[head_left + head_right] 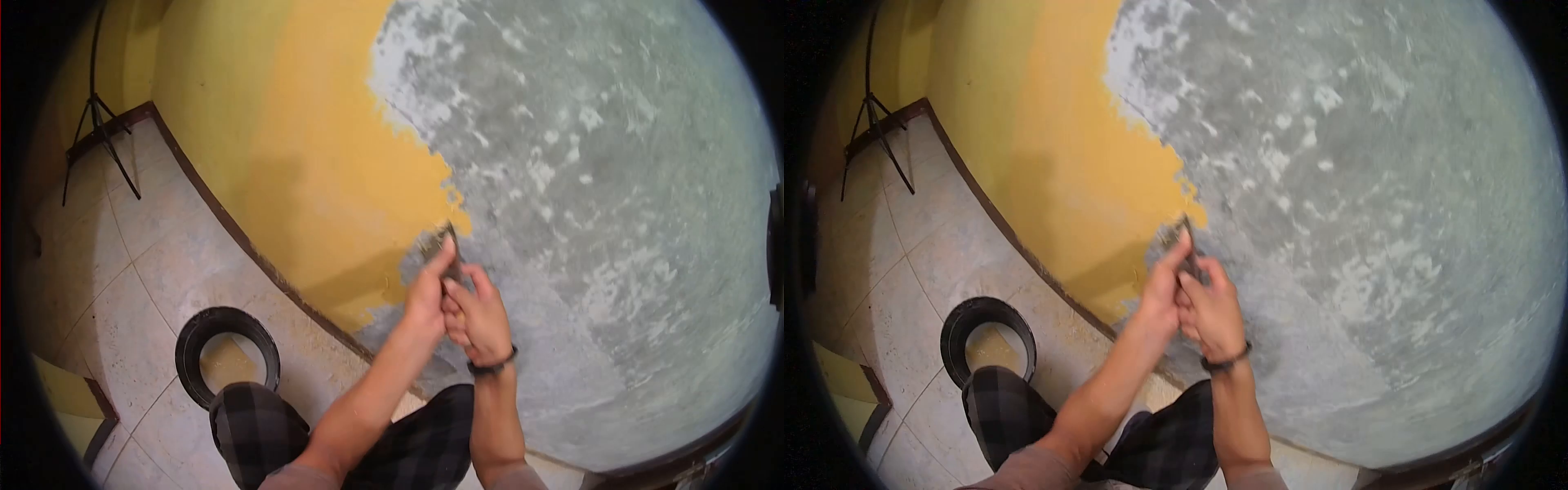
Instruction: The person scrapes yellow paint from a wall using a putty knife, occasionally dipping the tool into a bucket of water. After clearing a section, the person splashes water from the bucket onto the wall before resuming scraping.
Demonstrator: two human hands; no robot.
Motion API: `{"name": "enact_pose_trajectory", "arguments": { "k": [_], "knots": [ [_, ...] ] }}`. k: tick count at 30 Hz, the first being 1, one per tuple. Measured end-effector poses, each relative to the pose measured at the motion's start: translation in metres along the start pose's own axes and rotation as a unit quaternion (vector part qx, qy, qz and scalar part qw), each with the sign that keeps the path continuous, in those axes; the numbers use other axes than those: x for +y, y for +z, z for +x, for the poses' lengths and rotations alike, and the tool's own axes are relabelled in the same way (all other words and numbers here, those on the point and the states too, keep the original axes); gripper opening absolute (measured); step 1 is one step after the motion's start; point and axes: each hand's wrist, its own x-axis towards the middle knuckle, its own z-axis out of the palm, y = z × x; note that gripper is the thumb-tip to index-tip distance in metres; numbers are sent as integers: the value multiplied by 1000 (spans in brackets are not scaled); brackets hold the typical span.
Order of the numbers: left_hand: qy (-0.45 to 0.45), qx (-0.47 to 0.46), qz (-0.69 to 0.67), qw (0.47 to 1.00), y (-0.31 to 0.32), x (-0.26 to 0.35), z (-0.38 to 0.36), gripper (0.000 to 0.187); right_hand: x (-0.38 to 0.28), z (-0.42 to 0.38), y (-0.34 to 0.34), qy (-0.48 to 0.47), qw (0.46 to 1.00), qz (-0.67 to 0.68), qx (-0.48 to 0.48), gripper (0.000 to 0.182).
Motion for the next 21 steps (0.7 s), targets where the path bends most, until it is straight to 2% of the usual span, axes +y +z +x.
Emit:
{"name": "enact_pose_trajectory", "arguments": {
  "k": [2,5,6,9,11,13,17,19,21],
  "knots": [
    [-37,-42,-54,997,-10,11,5,39,-3,2,13,6,1000,-1,-17,23],
    [-69,-24,-5,997,-7,10,-11,37,6,-5,6,-10,1000,-3,-22,23],
    [-56,-13,6,998,-8,-2,-9,37,8,-15,3,-9,1000,-1,15,22],
    [-17,-10,26,999,-10,-20,-6,37,12,-19,-12,3,1000,-2,14,22],
    [-38,12,17,999,2,6,-9,37,3,-1,2,-3,1000,0,4,22],
    [-93,-17,-17,995,-10,18,-3,39,2,6,14,-7,1000,8,-6,21],
    [-88,-37,-7,995,-6,18,-11,42,5,-6,18,-26,1000,-5,-7,19],
    [-96,-6,32,995,1,3,-23,39,12,-20,4,-30,999,-5,34,17],
    [-90,-23,49,994,-10,-4,-5,44,12,-17,4,-31,998,-15,47,18]
  ]
}}
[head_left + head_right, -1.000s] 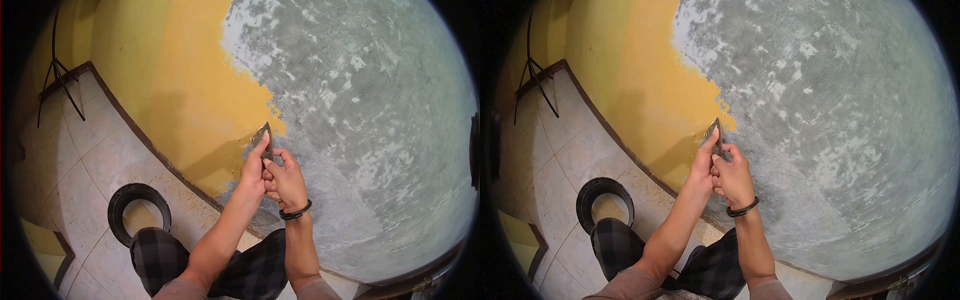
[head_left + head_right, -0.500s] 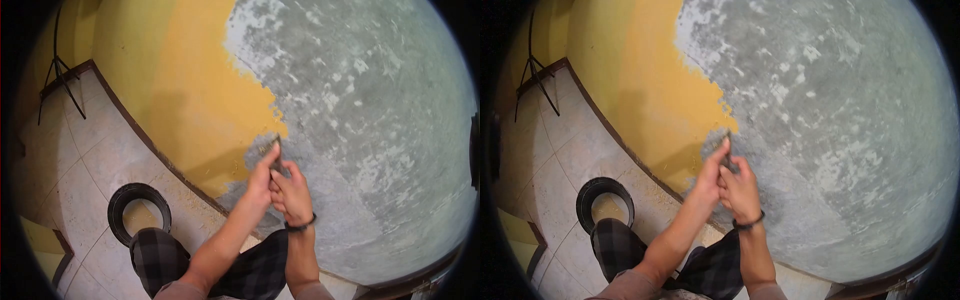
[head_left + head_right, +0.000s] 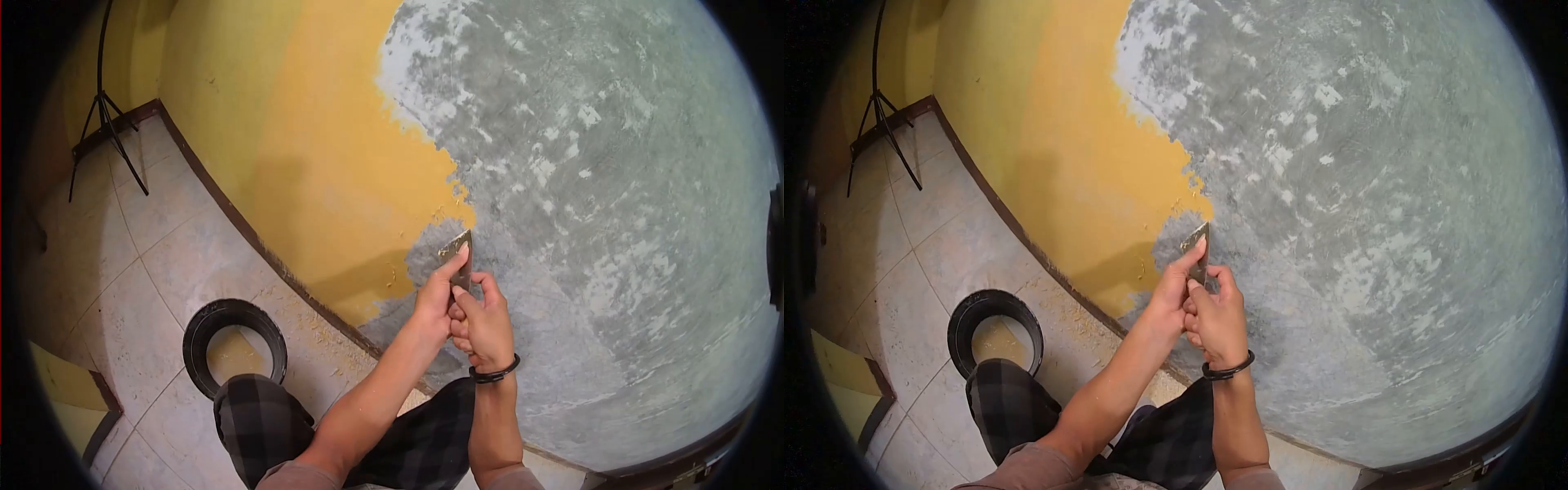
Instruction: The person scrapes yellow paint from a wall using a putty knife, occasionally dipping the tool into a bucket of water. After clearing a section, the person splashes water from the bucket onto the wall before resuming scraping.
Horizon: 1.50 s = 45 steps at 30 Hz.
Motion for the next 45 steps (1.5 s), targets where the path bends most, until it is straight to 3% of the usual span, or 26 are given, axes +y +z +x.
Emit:
{"name": "enact_pose_trajectory", "arguments": {
  "k": [2,3,4,6,10,15,20,23,25,30,36,40,44,45],
  "knots": [
    [-4,26,-9,1000,9,7,-12,44,3,-1,5,-16,999,0,-33,20],
    [-56,-26,-20,998,-9,7,-2,45,3,1,6,-25,998,-32,-45,21],
    [-72,-16,-22,997,-9,-1,-4,45,4,-2,3,-11,999,-27,-34,21],
    [-48,2,-24,999,0,-5,-7,44,-3,-4,0,8,1000,-1,-9,22],
    [35,25,1,999,3,-30,-3,40,13,-13,-35,37,995,74,-53,25],
    [37,22,2,999,-1,-37,-6,37,28,-18,-55,22,985,128,-114,46],
    [95,65,27,993,26,-27,-10,40,-4,-14,-53,40,982,138,-125,39],
    [108,65,-11,992,18,-18,4,42,-21,3,-43,79,989,71,-107,32],
    [73,25,-33,996,17,-9,-4,36,-21,-3,-35,70,992,52,-88,31],
    [61,49,-40,996,24,-16,-3,34,-17,-12,-29,31,999,9,-30,32],
    [34,4,-68,997,24,-12,-11,35,-20,-15,-21,36,999,20,-17,29],
    [64,18,-51,996,30,-4,-7,37,-28,-3,-21,40,999,-1,-33,32],
    [28,5,-82,996,26,-2,-10,37,-22,-13,-16,46,997,14,-54,31],
    [-17,13,-49,999,22,-7,-12,37,-19,-20,-18,38,999,8,-39,32]
  ]
}}
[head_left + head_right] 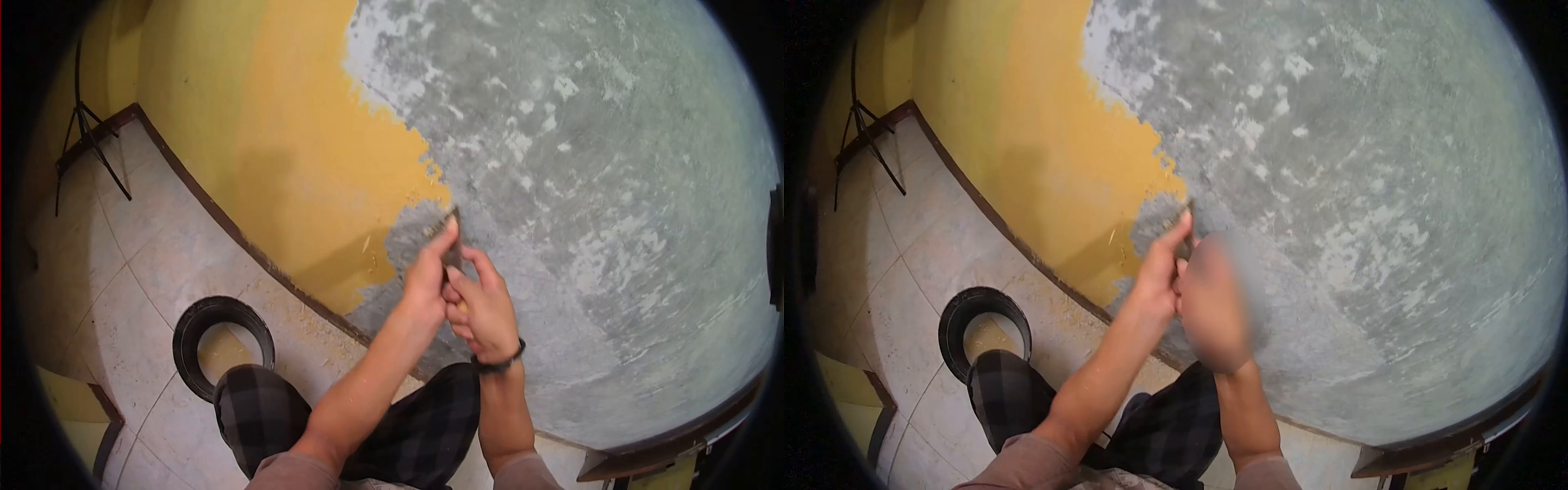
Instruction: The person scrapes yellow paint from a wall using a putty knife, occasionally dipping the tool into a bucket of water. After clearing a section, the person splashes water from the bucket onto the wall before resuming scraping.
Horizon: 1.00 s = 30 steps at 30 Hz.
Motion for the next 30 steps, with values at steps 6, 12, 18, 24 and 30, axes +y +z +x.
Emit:
{"name": "enact_pose_trajectory", "arguments": {
  "k": [6,12,18,24,30],
  "knots": [
    [61,12,7,998,7,5,2,35,-12,13,6,-2,999,-29,23,28],
    [97,15,23,995,15,3,3,40,-12,17,8,-28,999,-28,-2,24],
    [66,-15,-6,998,5,19,-1,39,-12,25,22,-44,998,-43,-5,23],
    [112,8,55,992,9,22,10,43,-14,25,22,-44,998,-49,-3,23],
    [75,-22,66,995,-2,22,8,44,-3,28,8,-26,999,-16,-39,25]
  ]
}}
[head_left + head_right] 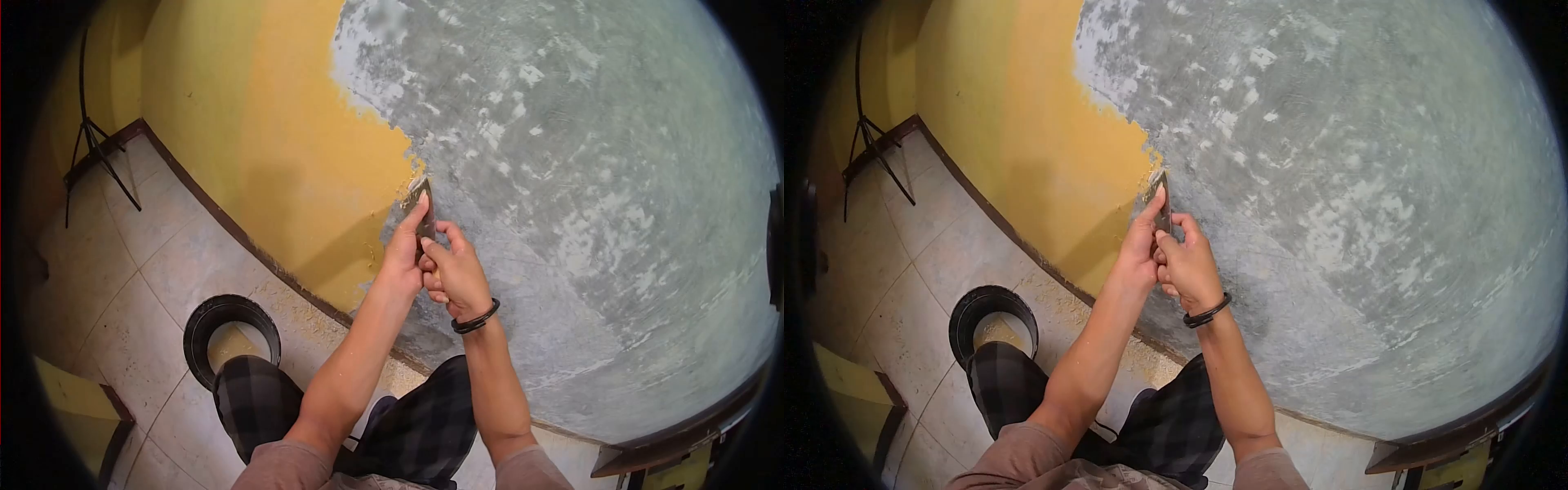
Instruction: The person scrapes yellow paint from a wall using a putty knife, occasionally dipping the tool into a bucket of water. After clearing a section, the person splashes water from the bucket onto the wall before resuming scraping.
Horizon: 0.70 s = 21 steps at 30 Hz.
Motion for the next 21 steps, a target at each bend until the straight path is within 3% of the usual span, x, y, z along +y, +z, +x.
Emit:
{"name": "enact_pose_trajectory", "arguments": {
  "k": [3,8,10,11,13,14,15,17,21],
  "knots": [
    [-24,15,34,999,-22,-25,-14,44,42,-12,-14,-9,997,66,-31,27],
    [-18,108,47,993,-122,-110,-15,45,150,-13,-51,51,996,31,-72,31],
    [-101,59,-30,993,-148,-138,-19,49,174,-19,-52,41,984,-171,-11,28],
    [-98,68,-30,992,-153,-144,-21,49,181,-20,-50,45,985,-166,-18,28],
    [-52,91,-2,994,-131,-137,-44,55,192,-23,-45,-148,928,-341,40,33],
    [-18,74,20,997,-111,-125,-59,57,172,-32,-40,-74,944,-320,17,38],
    [-20,89,41,995,-121,-121,-59,57,167,-39,-36,-72,952,-296,16,38],
    [-39,54,101,993,-138,-112,-47,57,154,-44,-39,-156,958,-239,-5,36],
    [-57,69,187,978,-115,-97,-61,54,160,-34,-45,-96,985,-143,-25,40]
  ]
}}
